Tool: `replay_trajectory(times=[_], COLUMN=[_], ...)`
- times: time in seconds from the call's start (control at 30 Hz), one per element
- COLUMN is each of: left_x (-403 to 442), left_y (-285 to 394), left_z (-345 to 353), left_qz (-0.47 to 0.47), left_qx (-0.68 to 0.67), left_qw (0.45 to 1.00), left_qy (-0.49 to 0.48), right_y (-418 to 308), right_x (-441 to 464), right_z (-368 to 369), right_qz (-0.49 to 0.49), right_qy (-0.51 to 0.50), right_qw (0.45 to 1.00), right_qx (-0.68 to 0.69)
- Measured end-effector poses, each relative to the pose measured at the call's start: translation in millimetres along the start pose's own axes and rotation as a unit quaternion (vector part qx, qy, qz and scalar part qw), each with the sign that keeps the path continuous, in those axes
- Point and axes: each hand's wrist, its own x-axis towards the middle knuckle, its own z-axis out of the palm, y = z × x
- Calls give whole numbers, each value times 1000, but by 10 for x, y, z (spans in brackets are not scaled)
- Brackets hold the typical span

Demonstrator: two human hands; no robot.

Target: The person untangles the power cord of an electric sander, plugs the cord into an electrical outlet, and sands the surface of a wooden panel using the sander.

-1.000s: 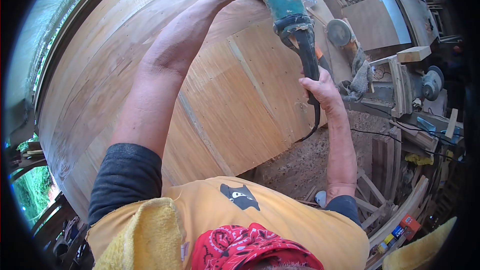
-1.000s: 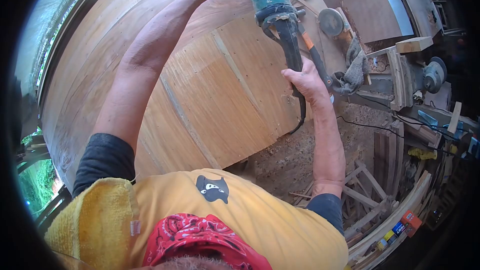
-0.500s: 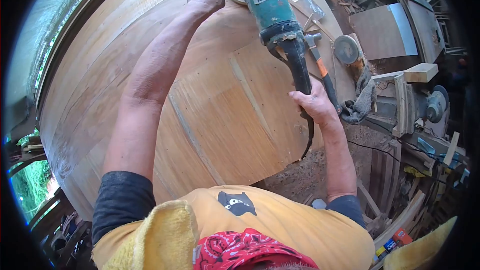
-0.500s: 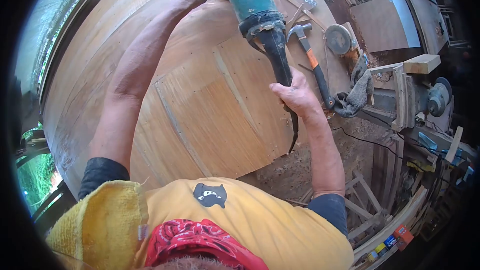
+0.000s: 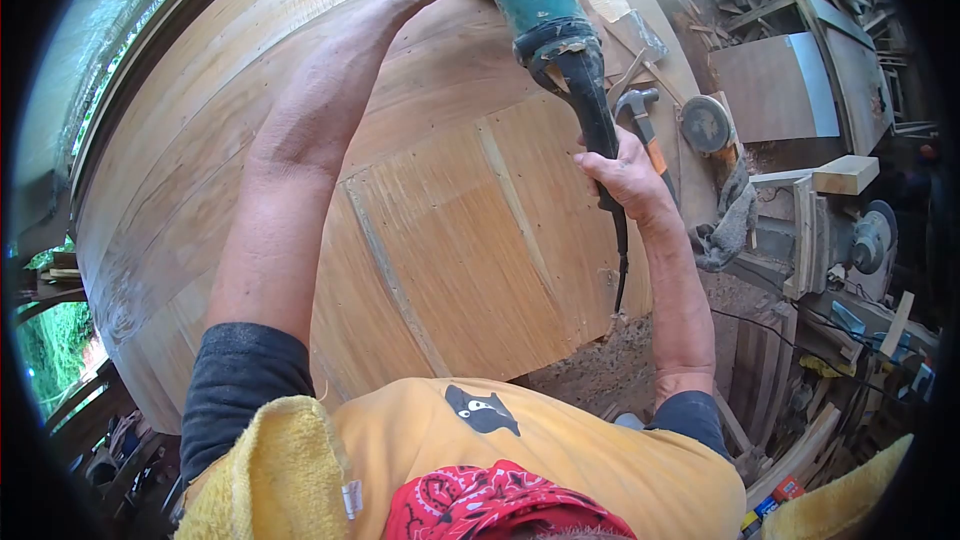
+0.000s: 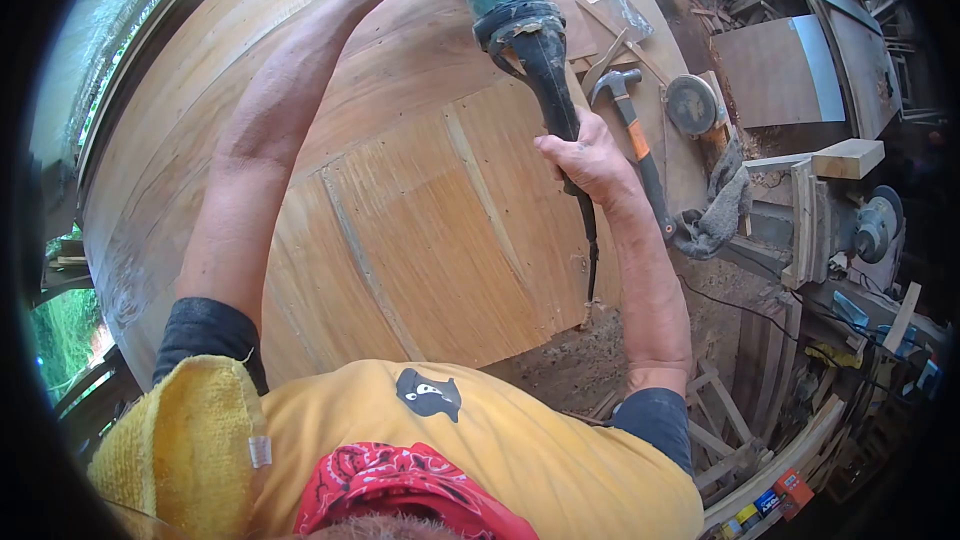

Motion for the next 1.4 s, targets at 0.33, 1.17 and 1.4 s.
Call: replay_trajectory(times=[0.33,1.17,1.4], left_x=[-231,662,-52], left_y=[-1031,51,-773], left_z=[-52,265,170], left_qz=[-124,92,7], left_qx=[52,-85,-39], left_qw=[990,989,999], left_qy=[-52,73,36], right_y=[-409,-151,-313], right_x=[394,220,121], right_z=[480,-122,550], right_qz=[10,18,34], right_qy=[-75,50,-12], right_qw=[992,998,999], right_qx=[-99,-18,-33])
